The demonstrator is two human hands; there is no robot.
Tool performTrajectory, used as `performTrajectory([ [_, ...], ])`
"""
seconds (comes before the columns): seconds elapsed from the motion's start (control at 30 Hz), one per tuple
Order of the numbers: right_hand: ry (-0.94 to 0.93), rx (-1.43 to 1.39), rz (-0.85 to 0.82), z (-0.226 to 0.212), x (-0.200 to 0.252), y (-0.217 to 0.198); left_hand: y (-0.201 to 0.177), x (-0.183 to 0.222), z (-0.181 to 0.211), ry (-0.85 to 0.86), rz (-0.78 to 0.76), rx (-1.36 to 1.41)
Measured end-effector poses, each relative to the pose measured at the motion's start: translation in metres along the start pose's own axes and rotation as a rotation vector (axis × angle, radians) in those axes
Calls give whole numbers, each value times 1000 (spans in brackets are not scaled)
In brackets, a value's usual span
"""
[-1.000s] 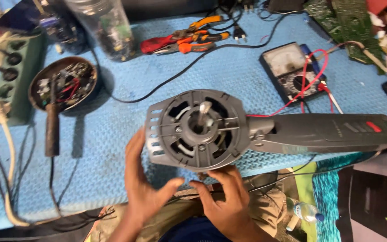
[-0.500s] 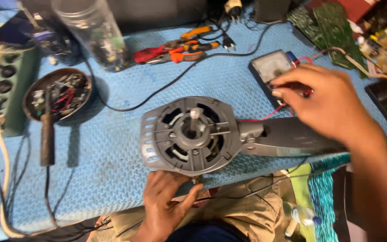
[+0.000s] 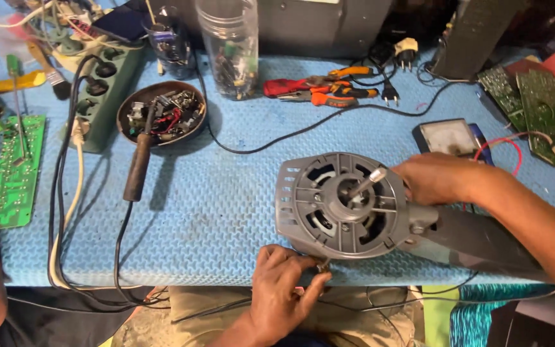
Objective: Testing electrical connections with a multimeter and unscrewing the housing of a fan motor.
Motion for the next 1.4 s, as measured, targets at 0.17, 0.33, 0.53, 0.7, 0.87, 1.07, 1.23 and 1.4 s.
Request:
performTrajectory([
  [0.17,-17,-93,8,15,2,15,3,4,-1,15,18,14],
  [0.33,-76,-26,252,35,11,3,6,4,-5,-30,-13,73],
  [0.53,188,-226,595,43,96,-39,6,4,-7,-63,-22,91],
  [0.7,-281,-48,947,-2,162,-41,5,4,-6,-77,-37,116],
  [0.87,-422,171,969,-72,177,-38,4,3,-3,-67,-11,145],
  [1.07,-662,435,929,-150,186,-37,11,11,-9,-119,-73,169],
  [1.23,-547,630,1038,-174,189,-44,11,10,-10,-115,-54,165],
  [1.4,-571,645,970,-177,179,-40,11,10,-11,-115,-56,169],
])
Point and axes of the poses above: each hand's wrist, its own x-axis away from the middle knuckle, its own y-axis out of the palm, z = x × y, the point moved 7 cm from there along -x, towards the middle knuckle, and after that the axes turned 8 degrees about -y, right-handed, at the moved point
